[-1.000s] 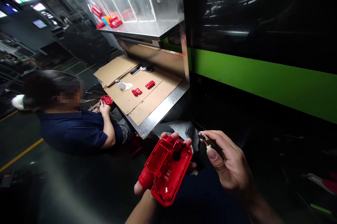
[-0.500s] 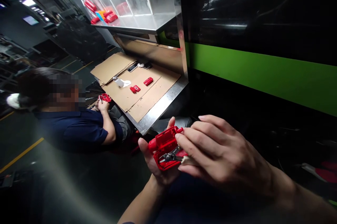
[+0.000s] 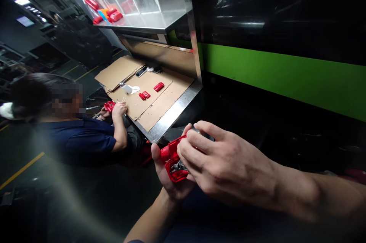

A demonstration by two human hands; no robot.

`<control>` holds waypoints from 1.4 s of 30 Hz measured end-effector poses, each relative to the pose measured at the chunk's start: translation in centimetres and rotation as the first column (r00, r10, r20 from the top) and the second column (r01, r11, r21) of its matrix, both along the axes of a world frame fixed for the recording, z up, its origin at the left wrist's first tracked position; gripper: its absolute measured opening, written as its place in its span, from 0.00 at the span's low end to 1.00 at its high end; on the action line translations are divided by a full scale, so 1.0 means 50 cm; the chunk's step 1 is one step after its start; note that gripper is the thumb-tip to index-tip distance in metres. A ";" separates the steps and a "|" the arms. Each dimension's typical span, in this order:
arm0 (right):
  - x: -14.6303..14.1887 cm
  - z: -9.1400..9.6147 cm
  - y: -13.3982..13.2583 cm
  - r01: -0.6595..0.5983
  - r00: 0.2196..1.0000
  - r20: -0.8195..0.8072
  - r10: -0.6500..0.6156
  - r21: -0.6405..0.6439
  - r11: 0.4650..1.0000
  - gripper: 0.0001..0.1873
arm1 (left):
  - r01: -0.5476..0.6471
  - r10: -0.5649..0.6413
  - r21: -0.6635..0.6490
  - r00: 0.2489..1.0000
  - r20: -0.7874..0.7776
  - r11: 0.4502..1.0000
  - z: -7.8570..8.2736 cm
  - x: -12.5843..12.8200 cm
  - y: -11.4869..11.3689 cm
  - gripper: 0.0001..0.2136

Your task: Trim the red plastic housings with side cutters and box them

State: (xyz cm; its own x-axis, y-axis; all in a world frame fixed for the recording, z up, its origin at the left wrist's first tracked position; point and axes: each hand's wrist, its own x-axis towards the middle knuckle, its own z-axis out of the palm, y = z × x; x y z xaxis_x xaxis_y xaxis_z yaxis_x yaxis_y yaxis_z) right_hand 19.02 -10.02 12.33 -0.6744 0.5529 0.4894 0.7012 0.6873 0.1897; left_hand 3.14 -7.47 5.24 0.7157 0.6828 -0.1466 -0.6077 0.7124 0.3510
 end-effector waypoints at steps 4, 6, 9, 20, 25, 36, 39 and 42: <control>0.002 -0.006 -0.004 0.005 0.999 -0.032 -0.005 0.003 1.000 0.18 | 0.011 -0.011 -0.018 1.000 -0.015 1.000 0.000 -0.003 -0.001 0.41; 0.003 -0.009 -0.005 0.014 0.999 -0.042 -0.014 0.008 1.000 0.18 | 0.020 -0.021 -0.021 1.000 -0.018 1.000 0.000 -0.005 -0.001 0.41; 0.001 -0.012 -0.006 0.018 0.999 -0.045 -0.018 0.002 1.000 0.17 | 0.028 -0.029 -0.019 0.999 -0.021 0.999 0.000 -0.005 -0.001 0.40; 0.001 -0.017 -0.008 0.000 0.999 -0.054 -0.001 -0.021 1.000 0.17 | -0.012 0.009 -0.031 0.995 -0.096 0.999 -0.006 -0.004 0.000 0.38; 0.005 -0.021 -0.011 -0.029 0.995 -0.092 0.024 -0.051 0.998 0.15 | 0.026 -0.035 -0.072 0.991 -0.129 0.997 -0.011 -0.002 -0.001 0.39; 0.004 -0.015 -0.017 -0.052 0.988 -0.147 0.042 -0.065 0.997 0.04 | 0.109 -0.110 -0.123 0.994 -0.001 0.986 -0.015 0.004 -0.004 0.39; 0.025 -0.023 -0.024 -0.022 0.993 -0.114 0.019 -0.022 1.000 0.10 | 0.022 -0.022 -0.009 1.000 -0.003 1.000 -0.001 0.010 0.003 0.38; 0.028 -0.051 -0.042 0.080 0.956 -0.277 -0.095 -0.066 0.995 0.25 | -0.151 0.160 0.153 0.986 -0.048 0.977 0.013 0.018 0.009 0.34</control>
State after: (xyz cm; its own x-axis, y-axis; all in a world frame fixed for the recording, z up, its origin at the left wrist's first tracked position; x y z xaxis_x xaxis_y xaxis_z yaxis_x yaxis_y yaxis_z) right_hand 20.41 -12.12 9.76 -0.4623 0.6341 0.6198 0.7789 0.6245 -0.0580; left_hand 4.04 -7.03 5.89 0.5918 0.8027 -0.0745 -0.6821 0.5478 0.4844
